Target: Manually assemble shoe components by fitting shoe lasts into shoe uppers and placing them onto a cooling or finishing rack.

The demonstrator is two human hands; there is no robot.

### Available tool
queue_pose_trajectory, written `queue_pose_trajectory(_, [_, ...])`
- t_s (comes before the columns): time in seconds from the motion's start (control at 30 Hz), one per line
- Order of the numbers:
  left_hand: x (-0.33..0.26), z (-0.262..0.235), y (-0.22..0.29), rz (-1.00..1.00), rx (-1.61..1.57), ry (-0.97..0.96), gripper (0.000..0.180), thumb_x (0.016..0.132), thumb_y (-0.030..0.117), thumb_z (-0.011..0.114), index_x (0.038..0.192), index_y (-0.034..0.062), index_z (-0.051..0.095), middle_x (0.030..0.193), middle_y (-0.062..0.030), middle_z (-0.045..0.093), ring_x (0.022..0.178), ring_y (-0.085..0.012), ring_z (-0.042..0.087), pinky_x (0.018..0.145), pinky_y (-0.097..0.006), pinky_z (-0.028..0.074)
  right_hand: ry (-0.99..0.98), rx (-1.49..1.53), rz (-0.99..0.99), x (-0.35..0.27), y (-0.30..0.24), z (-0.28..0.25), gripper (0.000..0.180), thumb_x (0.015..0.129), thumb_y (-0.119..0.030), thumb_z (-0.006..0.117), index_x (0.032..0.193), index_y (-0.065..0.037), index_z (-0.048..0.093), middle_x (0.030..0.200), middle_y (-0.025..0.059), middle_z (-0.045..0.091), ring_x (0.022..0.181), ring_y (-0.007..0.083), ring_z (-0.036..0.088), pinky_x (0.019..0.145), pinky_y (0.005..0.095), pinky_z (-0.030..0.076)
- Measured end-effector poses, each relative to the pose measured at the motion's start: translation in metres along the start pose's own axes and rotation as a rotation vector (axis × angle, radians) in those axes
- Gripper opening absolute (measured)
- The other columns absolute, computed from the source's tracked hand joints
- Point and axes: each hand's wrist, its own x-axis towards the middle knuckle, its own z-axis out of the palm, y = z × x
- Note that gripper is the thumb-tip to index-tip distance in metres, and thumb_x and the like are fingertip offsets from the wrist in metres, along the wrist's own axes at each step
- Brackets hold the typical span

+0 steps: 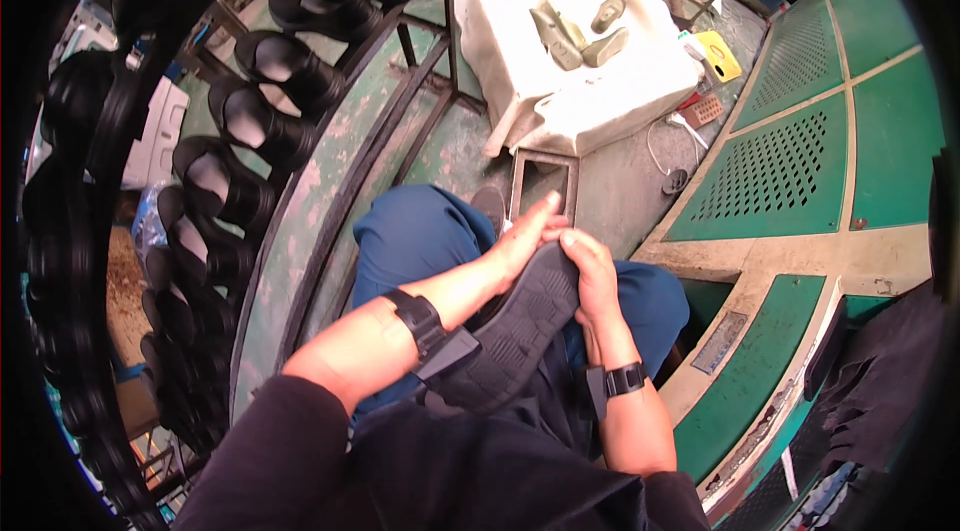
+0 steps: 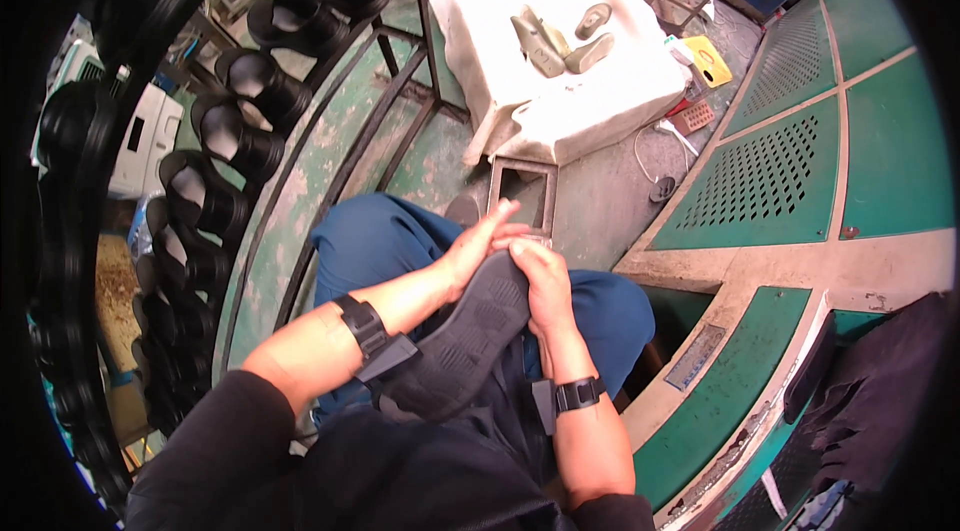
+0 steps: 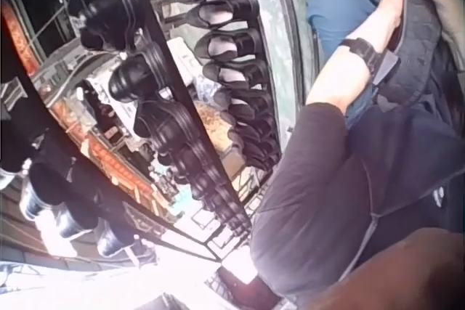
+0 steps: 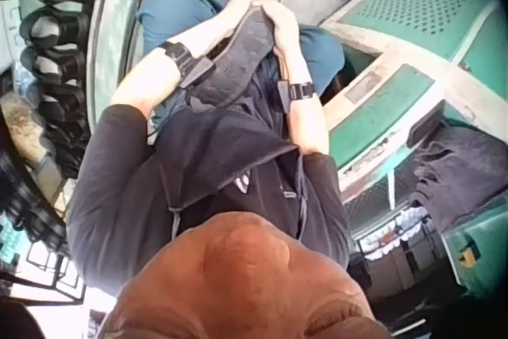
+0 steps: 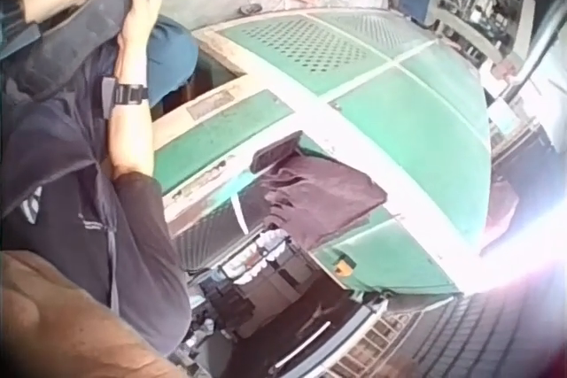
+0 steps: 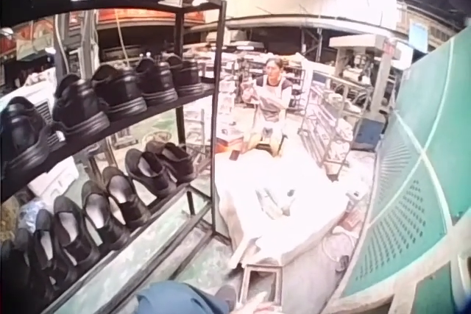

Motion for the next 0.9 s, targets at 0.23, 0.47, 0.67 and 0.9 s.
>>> queue_pose_trajectory(0.23, [-0.026, -0.003, -0.008, -0.019, 0.018, -0.215, 0.025, 0.096, 0.032, 0.058, 0.099, 0.0079, 0.065, 0.094, -0.0041, 0.067, 0.086, -0.0138, 0.064, 0.073, -0.028, 0.051, 0.102, 0.017, -0.106, -0.026, 0.006, 0.017, 0.027, 0.092, -0.011, 0.05, 0.101, 0.006, 0.069, 0.103, 0.0091, 0.07, 0.095, 0.0161, 0.063, 0.089, 0.027, 0.046])
queue_pose_trajectory(0.47, [-0.037, -0.015, -0.014, 0.16, 0.038, -0.221, 0.026, 0.096, 0.025, 0.057, 0.109, 0.0032, 0.065, 0.105, -0.0065, 0.068, 0.096, -0.016, 0.064, 0.084, -0.029, 0.051, 0.119, 0.051, -0.142, -0.038, -0.007, 0.036, 0.024, 0.091, -0.009, 0.054, 0.094, 0.008, 0.07, 0.109, 0.0108, 0.068, 0.102, 0.0183, 0.062, 0.093, 0.0287, 0.044])
queue_pose_trajectory(0.67, [-0.043, -0.014, -0.015, 0.229, 0.1, -0.3, 0.027, 0.098, 0.019, 0.051, 0.11, 0.0003, 0.066, 0.112, -0.0099, 0.068, 0.105, -0.0175, 0.063, 0.093, -0.029, 0.048, 0.132, -0.011, -0.188, -0.048, -0.014, 0.039, 0.021, 0.088, -0.007, 0.056, 0.093, 0.006, 0.071, 0.111, 0.0135, 0.068, 0.107, 0.0215, 0.06, 0.096, 0.032, 0.043])
queue_pose_trajectory(0.9, [-0.054, -0.002, 0.007, 0.404, 0.442, -0.451, 0.036, 0.099, 0.023, 0.045, 0.114, -0.0019, 0.066, 0.115, -0.012, 0.068, 0.11, -0.0188, 0.062, 0.101, -0.031, 0.043, 0.093, -0.02, -0.216, -0.056, -0.026, 0.039, 0.02, 0.086, -0.005, 0.057, 0.094, 0.006, 0.071, 0.111, 0.0146, 0.068, 0.11, 0.0229, 0.06, 0.099, 0.0327, 0.042])
